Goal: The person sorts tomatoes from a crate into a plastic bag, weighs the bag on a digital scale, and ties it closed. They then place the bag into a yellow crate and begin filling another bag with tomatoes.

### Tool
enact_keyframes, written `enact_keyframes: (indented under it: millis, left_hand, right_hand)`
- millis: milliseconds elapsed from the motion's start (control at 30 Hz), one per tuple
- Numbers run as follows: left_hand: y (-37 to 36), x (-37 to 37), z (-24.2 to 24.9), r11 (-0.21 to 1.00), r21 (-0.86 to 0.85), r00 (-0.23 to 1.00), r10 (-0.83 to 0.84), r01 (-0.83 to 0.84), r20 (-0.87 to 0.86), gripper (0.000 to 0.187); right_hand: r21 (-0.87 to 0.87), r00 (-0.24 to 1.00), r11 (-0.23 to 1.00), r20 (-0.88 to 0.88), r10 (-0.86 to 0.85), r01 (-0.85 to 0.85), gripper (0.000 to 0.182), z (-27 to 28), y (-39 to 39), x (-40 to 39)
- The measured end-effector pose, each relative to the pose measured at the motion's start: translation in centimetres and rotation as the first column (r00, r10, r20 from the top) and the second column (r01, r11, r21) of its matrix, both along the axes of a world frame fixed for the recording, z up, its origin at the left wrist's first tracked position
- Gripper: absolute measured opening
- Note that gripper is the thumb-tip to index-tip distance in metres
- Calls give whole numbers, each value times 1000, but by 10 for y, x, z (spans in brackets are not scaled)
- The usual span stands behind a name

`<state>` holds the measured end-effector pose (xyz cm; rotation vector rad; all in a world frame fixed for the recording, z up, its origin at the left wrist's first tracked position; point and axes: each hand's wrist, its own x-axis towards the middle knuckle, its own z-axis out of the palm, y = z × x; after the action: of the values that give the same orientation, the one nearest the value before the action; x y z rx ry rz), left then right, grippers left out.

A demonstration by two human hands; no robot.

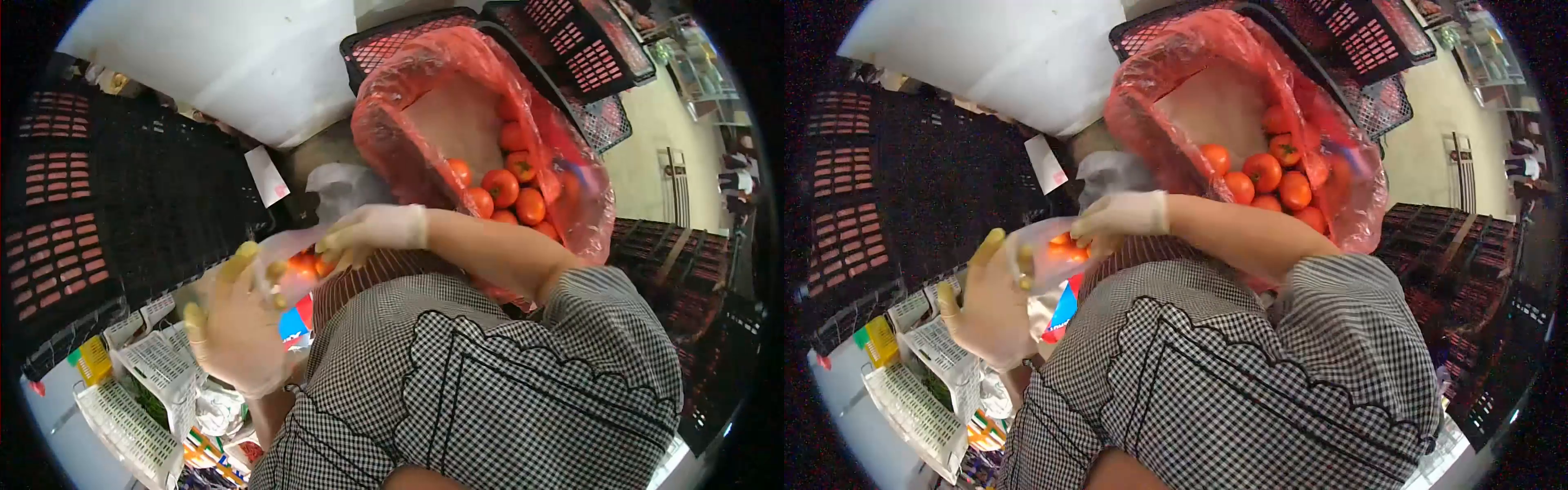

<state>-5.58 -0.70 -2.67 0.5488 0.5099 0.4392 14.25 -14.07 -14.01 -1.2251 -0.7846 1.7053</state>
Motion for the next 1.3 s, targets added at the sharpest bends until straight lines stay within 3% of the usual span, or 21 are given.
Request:
enact_keyframes:
  millis: [33, 67, 133, 200, 267, 400, 533, 600, 633, 767, 833, 933, 1000, 1033, 1067, 1100, 1133, 1167, 1200, 1267, 1300]
  left_hand:
    - [8, -1, 2, 1000, -1, 998, -6, 6, 61, 91]
    - [13, -3, 7, 1000, 6, 993, -9, 8, 116, 92]
    - [20, 3, 25, 998, 63, 994, -36, 29, 102, 93]
    - [31, 13, 47, 988, 100, 959, -143, 121, 245, 92]
    - [45, 18, 74, 973, 177, 952, -188, 147, 241, 95]
    - [66, 31, 132, 928, 359, 909, -235, 103, 346, 96]
    - [77, 44, 190, 768, 636, 876, -357, 77, 325, 97]
    - [87, 53, 210, 654, 756, 884, -365, 19, 293, 92]
    - [93, 57, 218, 607, 795, 886, -364, -8, 287, 90]
    - [124, 74, 240, 487, 865, 863, -377, -124, 336, 81]
    - [139, 85, 242, 457, 871, 820, -420, -179, 389, 77]
    - [160, 110, 233, 477, 845, 707, -511, -240, 489, 70]
    - [170, 128, 225, 509, 820, 619, -562, -263, 548, 66]
    - [174, 137, 219, 527, 807, 576, -584, -267, 572, 64]
    - [179, 149, 213, 549, 793, 533, -602, -266, 595, 61]
    - [185, 162, 209, 575, 777, 494, -612, -257, 617, 59]
    - [191, 179, 200, 607, 760, 469, -614, -233, 634, 57]
    - [196, 194, 190, 636, 743, 465, -603, -209, 648, 55]
    - [201, 214, 179, 667, 725, 477, -588, -170, 653, 53]
    - [201, 250, 153, 737, 673, 538, -542, -66, 646, 49]
    - [198, 264, 141, 755, 655, 568, -527, -29, 632, 47]
  right_hand:
    - [-50, 981, 989, -129, -142, 137, 39, 10, -15, 11]
    - [-77, 958, 959, -65, -278, 273, 36, 28, -27, 24]
    - [81, 861, 921, 331, -386, 382, 40, -1, -43, 46]
    - [162, 748, 884, 480, -459, 438, 47, 5, -43, 36]
    - [431, 623, 877, 632, -462, 212, 63, 29, -35, 25]
    - [241, 122, 967, 966, -230, -83, 99, -14, 8, 8]
    - [-19, 81, 979, 996, 36, -204, 78, 8, 54, 31]
    - [-132, 266, 974, 948, 178, -183, 47, 5, 88, 59]
    - [111, 228, 993, 968, -101, -30, 29, -19, 100, 67]
    - [393, 237, 888, 863, -446, 240, 16, 13, 115, 98]
    - [567, 261, 709, 673, -692, 419, 15, 22, 117, 120]
    - [620, 88, 672, 705, -704, 405, 17, 22, 119, 165]
    - [721, 45, 513, 560, -827, 465, 17, 36, 112, 191]
    - [661, 72, 540, 597, -799, 520, 16, 42, 103, 206]
    - [736, -39, 494, 574, -818, 463, 12, 39, 101, 227]
    - [637, 115, 451, 495, -861, 625, 9, 36, 94, 245]
    - [705, -83, 438, 572, -816, 558, 6, 44, 85, 258]
    - [741, -79, 308, 436, -896, 596, 7, 31, 81, 280]
    - [721, -247, 386, 603, -758, 575, 12, 43, 71, 293]
    - [740, -221, 216, 443, -869, 636, 15, 25, 58, 334]
    - [666, -292, 345, 652, -700, 661, 17, 32, 41, 343]
